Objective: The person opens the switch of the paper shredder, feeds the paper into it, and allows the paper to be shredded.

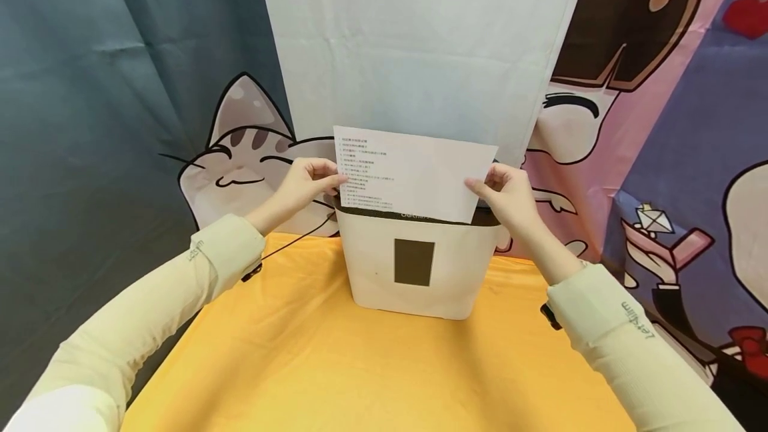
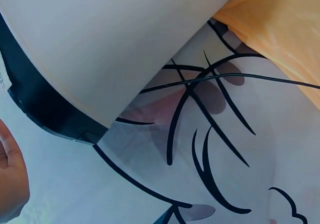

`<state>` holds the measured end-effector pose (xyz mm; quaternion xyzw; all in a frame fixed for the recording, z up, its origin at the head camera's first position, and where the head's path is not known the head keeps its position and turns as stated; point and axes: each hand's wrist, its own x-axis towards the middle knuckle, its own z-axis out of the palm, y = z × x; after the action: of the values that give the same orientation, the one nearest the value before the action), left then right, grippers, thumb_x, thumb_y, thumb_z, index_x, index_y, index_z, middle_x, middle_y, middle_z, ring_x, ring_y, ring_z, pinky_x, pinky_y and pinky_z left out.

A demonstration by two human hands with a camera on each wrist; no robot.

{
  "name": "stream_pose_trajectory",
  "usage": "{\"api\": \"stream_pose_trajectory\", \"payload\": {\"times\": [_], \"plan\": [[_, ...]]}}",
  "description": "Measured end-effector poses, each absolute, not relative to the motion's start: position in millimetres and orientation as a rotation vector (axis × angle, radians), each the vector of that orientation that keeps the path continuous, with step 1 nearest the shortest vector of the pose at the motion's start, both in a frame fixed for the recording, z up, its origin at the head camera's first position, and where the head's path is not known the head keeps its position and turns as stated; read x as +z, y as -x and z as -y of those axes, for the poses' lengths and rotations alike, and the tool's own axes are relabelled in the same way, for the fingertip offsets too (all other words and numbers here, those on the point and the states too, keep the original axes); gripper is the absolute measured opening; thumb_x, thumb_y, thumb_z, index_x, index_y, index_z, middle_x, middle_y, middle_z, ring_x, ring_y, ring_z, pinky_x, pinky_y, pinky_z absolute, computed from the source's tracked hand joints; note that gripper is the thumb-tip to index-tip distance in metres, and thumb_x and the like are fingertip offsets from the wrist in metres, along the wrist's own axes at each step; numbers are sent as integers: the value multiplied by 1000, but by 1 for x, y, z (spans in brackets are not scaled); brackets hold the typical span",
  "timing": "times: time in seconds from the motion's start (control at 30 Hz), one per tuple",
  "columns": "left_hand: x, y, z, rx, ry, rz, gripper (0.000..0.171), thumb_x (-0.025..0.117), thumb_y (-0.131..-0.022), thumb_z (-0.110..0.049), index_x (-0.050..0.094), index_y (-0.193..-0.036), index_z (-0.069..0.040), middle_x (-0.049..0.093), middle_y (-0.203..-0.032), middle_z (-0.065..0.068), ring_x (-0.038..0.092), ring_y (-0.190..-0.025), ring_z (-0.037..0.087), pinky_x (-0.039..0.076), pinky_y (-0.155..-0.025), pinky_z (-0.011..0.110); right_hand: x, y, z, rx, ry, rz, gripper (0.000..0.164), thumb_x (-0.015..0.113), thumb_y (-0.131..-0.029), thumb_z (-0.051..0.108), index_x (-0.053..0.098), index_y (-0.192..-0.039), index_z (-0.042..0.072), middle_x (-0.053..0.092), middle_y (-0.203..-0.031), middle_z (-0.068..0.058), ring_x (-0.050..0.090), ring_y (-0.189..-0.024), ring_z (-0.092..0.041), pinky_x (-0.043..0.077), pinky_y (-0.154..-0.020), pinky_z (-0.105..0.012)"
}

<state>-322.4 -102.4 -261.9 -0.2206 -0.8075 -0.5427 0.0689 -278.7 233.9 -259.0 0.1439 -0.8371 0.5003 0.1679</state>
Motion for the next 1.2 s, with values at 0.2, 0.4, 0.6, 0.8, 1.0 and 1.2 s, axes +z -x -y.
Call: {"api": "stream_pose_trajectory", "payload": {"times": [0.2,0.4,0.6,0.8,1.0,1.2], "plan": [[-259,331,96,-1685,640,2391,18,67,-87,-9,67,-93,8,71,-88,11,62,-69,5,55,-65,24,-252,290,-236,1358,-344,2358,24,68,-87,16,55,-69,6,50,-56,17,44,-59,-4,35,-55,-16],[-257,338,89,-1693,664,2377,20,64,-89,-8,66,-100,8,69,-97,21,62,-73,4,56,-67,26,-244,300,-237,1373,-300,2300,23,66,-88,13,54,-68,13,44,-56,19,39,-62,-3,33,-55,-16],[-252,344,83,-1675,637,2357,20,63,-90,-9,66,-100,8,69,-97,21,60,-71,5,54,-66,23,-239,307,-239,1383,-297,2280,22,64,-88,8,55,-69,13,46,-56,21,41,-59,2,35,-54,-12],[-251,352,80,-1690,618,2327,19,63,-90,-8,66,-99,9,69,-95,20,59,-71,4,52,-62,19,-237,310,-239,1435,-307,2236,23,63,-88,4,56,-69,15,48,-57,21,42,-58,3,37,-54,-10],[-250,359,75,-1688,565,2288,20,62,-90,-9,66,-101,8,68,-99,21,59,-72,2,56,-71,32,-242,317,-239,1504,-393,2120,24,62,-86,-2,54,-69,13,51,-59,19,43,-57,3,37,-55,-10],[-251,367,66,-1766,536,2241,22,62,-90,-7,64,-103,11,66,-103,26,60,-72,4,55,-78,40,-248,322,-239,1464,-397,2116,20,62,-88,1,52,-72,8,51,-61,21,42,-59,2,36,-57,-11]]}}
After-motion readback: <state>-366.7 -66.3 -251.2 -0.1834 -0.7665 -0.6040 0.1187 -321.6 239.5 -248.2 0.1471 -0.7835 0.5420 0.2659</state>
